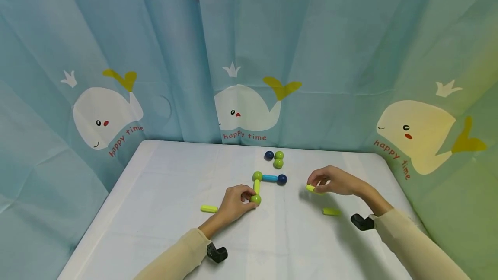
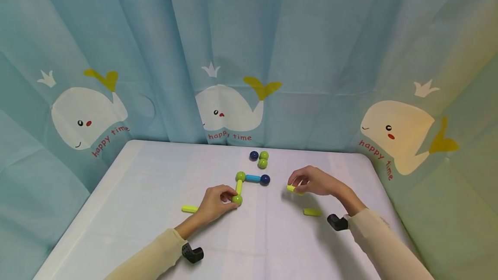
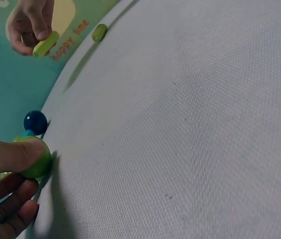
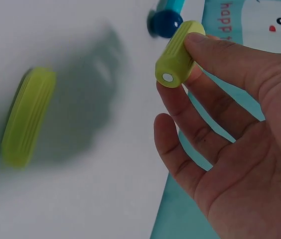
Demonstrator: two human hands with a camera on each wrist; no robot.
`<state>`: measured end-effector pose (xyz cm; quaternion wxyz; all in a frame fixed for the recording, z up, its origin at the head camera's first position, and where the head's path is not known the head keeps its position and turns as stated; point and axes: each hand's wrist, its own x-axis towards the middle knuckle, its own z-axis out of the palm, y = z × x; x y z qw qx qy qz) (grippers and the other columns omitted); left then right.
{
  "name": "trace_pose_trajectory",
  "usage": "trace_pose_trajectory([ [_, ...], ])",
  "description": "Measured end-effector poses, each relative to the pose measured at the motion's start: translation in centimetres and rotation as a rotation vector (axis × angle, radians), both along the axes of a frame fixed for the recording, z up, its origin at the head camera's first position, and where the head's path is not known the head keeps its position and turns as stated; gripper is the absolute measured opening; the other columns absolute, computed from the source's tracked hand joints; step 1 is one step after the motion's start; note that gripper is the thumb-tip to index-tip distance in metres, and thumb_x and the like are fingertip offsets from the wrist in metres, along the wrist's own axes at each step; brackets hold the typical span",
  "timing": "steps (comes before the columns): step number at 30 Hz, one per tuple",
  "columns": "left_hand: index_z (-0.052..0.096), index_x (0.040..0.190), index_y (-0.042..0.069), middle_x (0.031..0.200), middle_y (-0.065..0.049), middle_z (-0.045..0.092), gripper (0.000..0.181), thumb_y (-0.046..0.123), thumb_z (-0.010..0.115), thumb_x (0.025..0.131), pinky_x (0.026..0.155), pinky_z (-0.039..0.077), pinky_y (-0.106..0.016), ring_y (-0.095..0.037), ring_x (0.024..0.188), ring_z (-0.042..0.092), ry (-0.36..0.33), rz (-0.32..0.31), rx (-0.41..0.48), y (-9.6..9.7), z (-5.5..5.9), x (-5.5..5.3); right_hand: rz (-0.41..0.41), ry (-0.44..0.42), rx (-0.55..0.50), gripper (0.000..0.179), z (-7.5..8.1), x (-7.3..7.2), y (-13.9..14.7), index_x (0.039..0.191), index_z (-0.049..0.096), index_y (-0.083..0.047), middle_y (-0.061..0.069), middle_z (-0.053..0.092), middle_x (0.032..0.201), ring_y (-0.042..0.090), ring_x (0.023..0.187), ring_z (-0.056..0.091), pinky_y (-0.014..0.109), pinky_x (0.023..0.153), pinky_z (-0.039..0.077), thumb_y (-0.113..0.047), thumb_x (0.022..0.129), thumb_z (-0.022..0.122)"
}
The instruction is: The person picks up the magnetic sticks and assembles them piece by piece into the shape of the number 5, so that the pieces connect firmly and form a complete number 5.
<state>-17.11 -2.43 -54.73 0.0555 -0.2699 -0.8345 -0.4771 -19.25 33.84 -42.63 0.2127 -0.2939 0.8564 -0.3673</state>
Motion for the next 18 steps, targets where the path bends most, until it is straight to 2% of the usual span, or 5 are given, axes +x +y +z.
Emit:
trace_pose_trajectory([
  [6,0.076,0.100,0.008,0.095,-0.002,0.074,0.025,0.009,0.089,0.080,0.069,0.055,-0.027,-0.012,0.081,0.070,0.002,0.007,-0.007,0.1,-0.1,-0.1,0.023,-0.027,-0.003,0.017,-0.7,-1.0,-2.2,0.109,0.072,-0.004,0.011,0.072,0.104,0.031,0.096,0.067,0.036,0.083,0.057,0.000,0.093,0.071],
  [18,0.076,0.102,0.008,0.094,-0.002,0.073,0.024,0.008,0.088,0.081,0.068,0.051,-0.022,-0.015,0.081,0.070,0.000,0.002,-0.010,0.0,0.2,0.1,0.112,-0.046,0.024,0.016,-2.7,-2.1,-7.3,0.109,0.073,-0.005,0.005,0.073,0.100,0.019,0.092,0.067,0.034,0.082,0.057,-0.001,0.094,0.071],
])
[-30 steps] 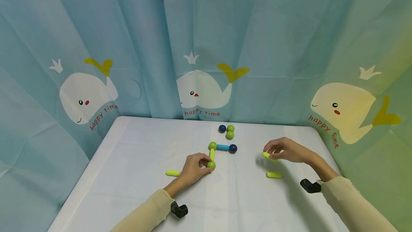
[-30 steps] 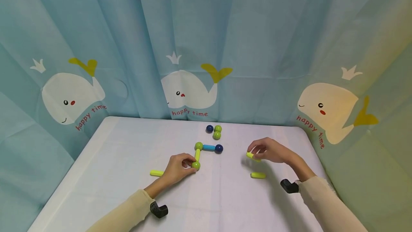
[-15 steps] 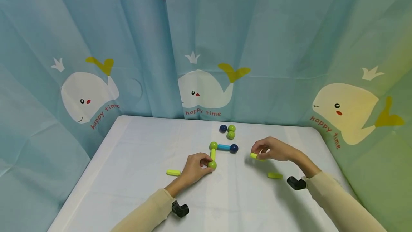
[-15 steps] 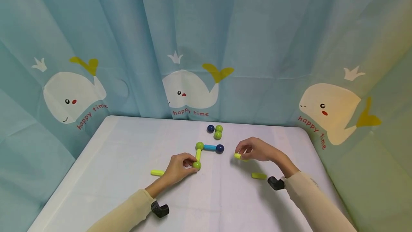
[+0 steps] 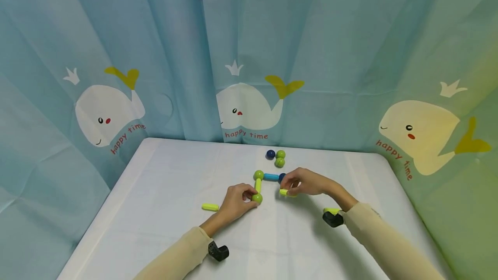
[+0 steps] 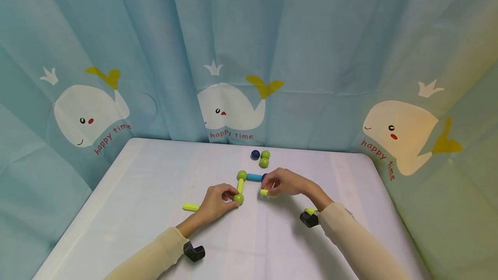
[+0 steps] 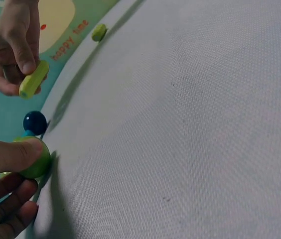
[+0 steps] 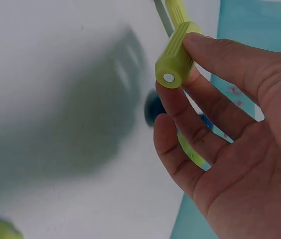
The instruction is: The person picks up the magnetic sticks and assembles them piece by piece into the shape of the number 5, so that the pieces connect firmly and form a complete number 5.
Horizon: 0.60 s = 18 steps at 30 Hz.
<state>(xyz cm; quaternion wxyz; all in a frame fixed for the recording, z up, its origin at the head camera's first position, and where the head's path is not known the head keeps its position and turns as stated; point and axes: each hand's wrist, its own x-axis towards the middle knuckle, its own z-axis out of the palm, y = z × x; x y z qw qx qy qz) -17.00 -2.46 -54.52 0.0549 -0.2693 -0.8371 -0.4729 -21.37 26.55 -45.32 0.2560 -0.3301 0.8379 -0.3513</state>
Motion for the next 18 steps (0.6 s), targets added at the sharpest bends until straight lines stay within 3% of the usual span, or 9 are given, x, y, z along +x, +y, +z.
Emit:
trace_pose_trajectory([
  [18,0.076,0.102,0.007,0.094,-0.004,0.073,0.025,0.008,0.088,0.080,0.068,0.050,-0.022,-0.016,0.080,0.070,0.027,0.002,-0.017,0.1,0.0,0.0,0.051,0.006,0.001,0.016,-2.1,-0.1,-4.2,0.109,0.074,-0.002,0.007,0.074,0.099,0.021,0.093,0.069,0.032,0.083,0.056,0.000,0.093,0.072],
])
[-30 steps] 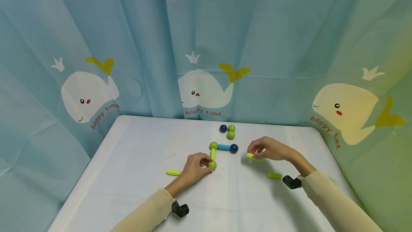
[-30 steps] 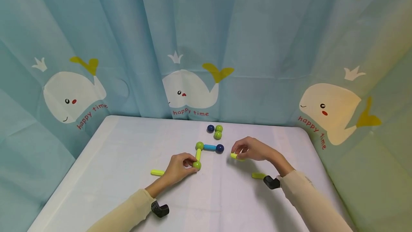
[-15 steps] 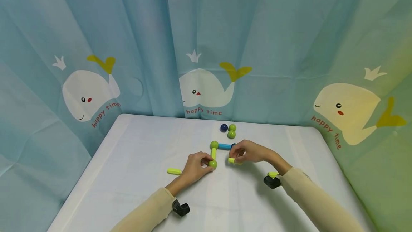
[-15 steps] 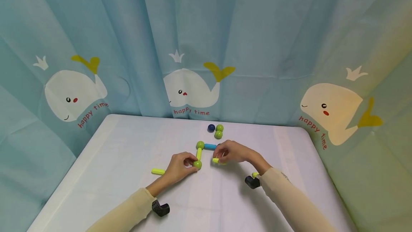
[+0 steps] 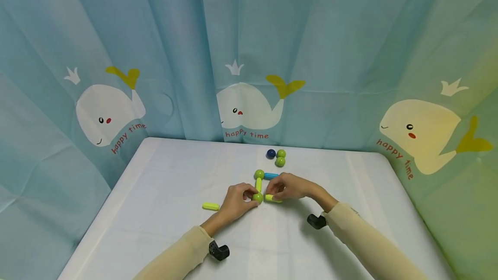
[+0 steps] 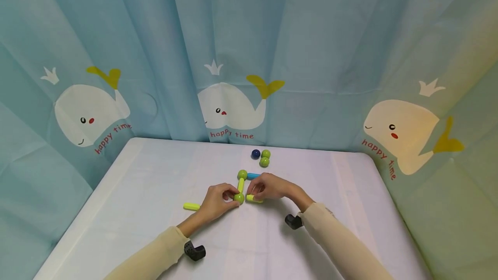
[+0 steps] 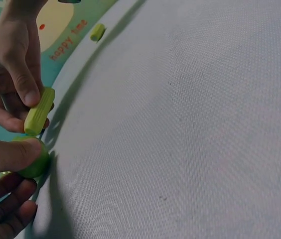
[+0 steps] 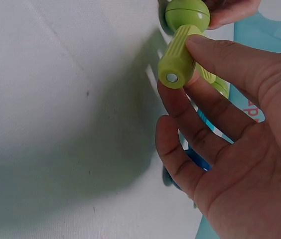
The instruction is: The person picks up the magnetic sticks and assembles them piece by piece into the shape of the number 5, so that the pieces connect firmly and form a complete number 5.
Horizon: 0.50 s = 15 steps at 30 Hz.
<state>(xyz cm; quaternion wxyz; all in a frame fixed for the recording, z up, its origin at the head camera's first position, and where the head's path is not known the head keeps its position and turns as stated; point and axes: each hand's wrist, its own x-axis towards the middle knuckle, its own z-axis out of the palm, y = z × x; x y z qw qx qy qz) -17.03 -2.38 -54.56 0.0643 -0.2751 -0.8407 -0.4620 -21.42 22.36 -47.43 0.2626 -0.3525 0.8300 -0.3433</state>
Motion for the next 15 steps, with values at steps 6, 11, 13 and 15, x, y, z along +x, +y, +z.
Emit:
trace_pose_trajectory([
  [6,0.076,0.102,0.006,0.095,-0.004,0.074,0.025,0.008,0.088,0.081,0.069,0.052,-0.023,-0.016,0.081,0.071,-0.003,-0.003,0.005,-0.03,-0.04,0.02,0.016,-0.004,-0.024,0.017,-0.19,0.04,-0.48,0.111,0.073,0.001,0.011,0.074,0.102,0.025,0.094,0.069,0.034,0.083,0.056,0.000,0.093,0.072],
  [11,0.076,0.102,0.006,0.094,-0.003,0.074,0.025,0.008,0.089,0.081,0.068,0.050,-0.022,-0.015,0.080,0.070,0.004,-0.005,0.002,-0.03,-0.15,-0.05,0.020,-0.010,-0.021,0.017,-0.07,0.15,-0.60,0.111,0.073,0.001,0.011,0.075,0.102,0.023,0.095,0.070,0.030,0.082,0.056,0.000,0.093,0.072],
  [13,0.076,0.102,0.006,0.094,-0.003,0.074,0.025,0.008,0.089,0.081,0.068,0.050,-0.022,-0.015,0.080,0.070,0.005,-0.006,0.004,-0.03,-0.17,-0.07,0.017,-0.011,-0.019,0.018,-0.08,0.17,-0.57,0.111,0.073,0.001,0.011,0.074,0.102,0.024,0.095,0.070,0.031,0.082,0.056,0.000,0.093,0.072],
  [15,0.076,0.102,0.006,0.094,-0.003,0.074,0.025,0.008,0.089,0.080,0.068,0.050,-0.022,-0.015,0.080,0.070,0.003,-0.005,0.002,-0.03,-0.09,-0.03,0.015,-0.014,-0.021,0.018,-0.10,0.17,-0.55,0.111,0.073,0.001,0.012,0.074,0.102,0.026,0.095,0.070,0.033,0.082,0.056,0.000,0.093,0.072],
])
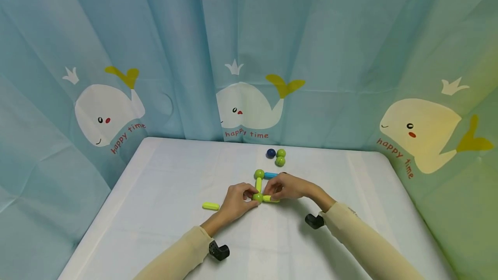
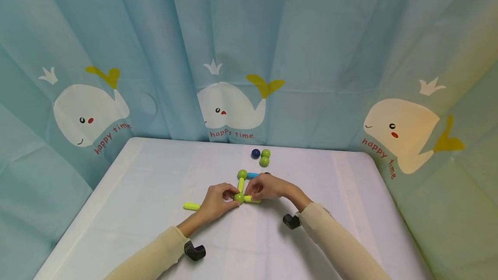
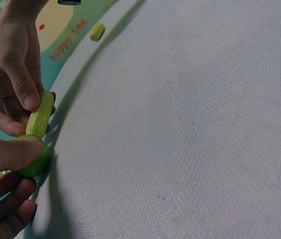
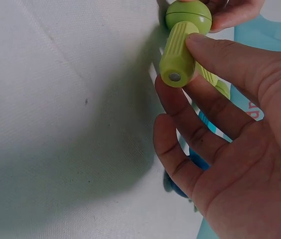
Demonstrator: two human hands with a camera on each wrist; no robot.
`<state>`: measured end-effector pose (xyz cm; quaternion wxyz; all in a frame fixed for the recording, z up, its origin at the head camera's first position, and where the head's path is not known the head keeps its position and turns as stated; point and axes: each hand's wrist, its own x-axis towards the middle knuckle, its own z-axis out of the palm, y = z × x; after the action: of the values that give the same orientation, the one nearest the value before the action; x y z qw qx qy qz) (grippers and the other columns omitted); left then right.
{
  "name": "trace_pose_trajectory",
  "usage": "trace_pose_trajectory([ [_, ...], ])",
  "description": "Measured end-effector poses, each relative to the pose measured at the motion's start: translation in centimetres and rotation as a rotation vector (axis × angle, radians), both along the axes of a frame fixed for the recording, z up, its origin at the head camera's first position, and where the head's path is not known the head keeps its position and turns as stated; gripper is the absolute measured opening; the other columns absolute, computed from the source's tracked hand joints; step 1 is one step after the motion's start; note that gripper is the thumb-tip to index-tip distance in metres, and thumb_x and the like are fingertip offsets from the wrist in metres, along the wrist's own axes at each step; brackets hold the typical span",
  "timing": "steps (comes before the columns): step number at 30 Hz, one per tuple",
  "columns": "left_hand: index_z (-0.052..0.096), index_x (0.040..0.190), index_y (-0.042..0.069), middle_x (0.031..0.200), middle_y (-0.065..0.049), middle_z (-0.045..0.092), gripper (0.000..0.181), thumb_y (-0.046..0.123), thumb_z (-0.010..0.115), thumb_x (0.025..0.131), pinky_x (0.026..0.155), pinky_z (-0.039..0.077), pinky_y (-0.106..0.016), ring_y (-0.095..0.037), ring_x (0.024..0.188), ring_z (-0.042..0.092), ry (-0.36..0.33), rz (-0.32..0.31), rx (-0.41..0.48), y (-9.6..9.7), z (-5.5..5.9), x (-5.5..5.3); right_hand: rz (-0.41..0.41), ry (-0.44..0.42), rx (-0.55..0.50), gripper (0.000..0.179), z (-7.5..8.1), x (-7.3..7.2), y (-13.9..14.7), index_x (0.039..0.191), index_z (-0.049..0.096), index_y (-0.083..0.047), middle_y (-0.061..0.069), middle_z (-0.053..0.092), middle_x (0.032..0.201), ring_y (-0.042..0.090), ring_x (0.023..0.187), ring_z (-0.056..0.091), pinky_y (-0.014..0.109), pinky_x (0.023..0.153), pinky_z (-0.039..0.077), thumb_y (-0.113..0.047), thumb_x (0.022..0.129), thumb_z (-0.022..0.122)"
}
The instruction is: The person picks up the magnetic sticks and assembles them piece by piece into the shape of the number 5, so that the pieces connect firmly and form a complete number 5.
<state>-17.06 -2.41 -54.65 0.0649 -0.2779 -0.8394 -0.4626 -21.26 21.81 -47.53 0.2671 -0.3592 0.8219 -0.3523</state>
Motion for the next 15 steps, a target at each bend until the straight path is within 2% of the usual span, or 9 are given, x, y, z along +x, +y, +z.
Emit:
trace_pose_trajectory([
  [15,0.076,0.102,0.006,0.094,-0.004,0.074,0.025,0.008,0.088,0.081,0.069,0.055,-0.028,-0.016,0.081,0.071,-0.004,0.000,0.012,0.04,-0.08,0.01,-0.027,-0.014,0.017,0.019,-0.79,-0.04,0.09,0.112,0.073,-0.004,0.005,0.074,0.102,0.016,0.095,0.068,0.027,0.082,0.055,0.002,0.094,0.070],
])
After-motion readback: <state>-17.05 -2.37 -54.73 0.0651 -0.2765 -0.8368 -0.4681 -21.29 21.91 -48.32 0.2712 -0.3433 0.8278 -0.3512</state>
